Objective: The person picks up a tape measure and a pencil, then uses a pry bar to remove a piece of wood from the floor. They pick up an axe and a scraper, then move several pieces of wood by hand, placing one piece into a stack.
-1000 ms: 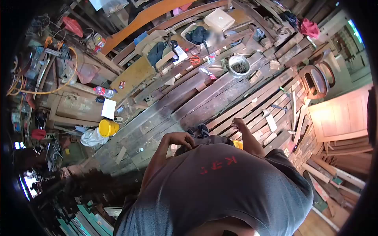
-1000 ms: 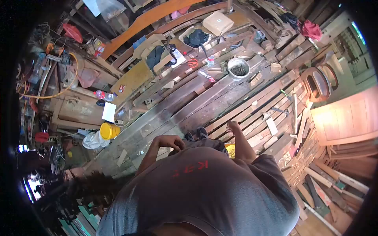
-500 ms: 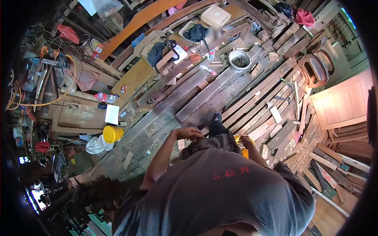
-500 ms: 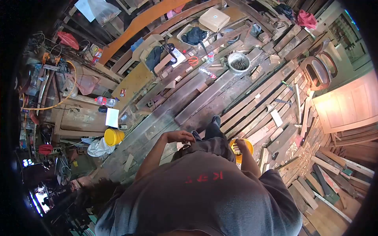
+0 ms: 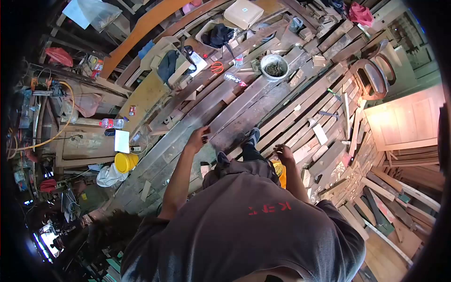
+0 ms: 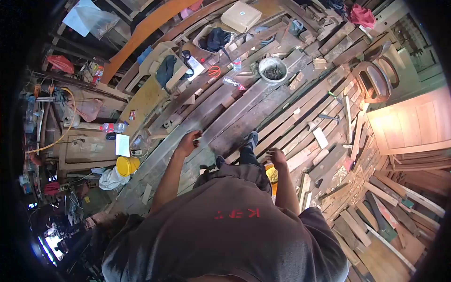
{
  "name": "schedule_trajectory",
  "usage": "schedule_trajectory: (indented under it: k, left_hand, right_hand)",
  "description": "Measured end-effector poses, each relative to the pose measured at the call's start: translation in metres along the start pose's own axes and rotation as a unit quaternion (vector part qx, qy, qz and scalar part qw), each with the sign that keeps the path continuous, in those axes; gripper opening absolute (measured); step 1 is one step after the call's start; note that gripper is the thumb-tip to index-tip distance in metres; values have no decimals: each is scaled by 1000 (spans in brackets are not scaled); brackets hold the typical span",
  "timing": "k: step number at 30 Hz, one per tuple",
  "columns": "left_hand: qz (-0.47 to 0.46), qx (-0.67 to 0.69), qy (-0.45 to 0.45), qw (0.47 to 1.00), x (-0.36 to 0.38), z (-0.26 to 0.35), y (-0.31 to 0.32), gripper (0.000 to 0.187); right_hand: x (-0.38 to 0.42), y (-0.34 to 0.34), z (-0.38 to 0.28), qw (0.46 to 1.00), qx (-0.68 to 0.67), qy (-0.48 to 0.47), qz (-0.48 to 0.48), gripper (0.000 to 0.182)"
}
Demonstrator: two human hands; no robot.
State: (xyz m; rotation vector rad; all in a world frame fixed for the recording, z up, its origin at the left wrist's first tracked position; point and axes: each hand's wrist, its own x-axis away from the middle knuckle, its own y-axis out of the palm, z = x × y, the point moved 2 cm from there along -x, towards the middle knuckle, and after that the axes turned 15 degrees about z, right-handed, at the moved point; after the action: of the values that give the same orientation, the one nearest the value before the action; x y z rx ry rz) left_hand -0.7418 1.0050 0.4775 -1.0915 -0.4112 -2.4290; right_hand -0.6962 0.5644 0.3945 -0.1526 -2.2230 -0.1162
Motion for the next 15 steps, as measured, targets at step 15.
schedule_trajectory:
  k: [15]
  left_hand:
    - [88,173,-14,981,-70,104,79,19]
  right_hand:
    - [-100,97,-235,989,45,-52,-129,21]
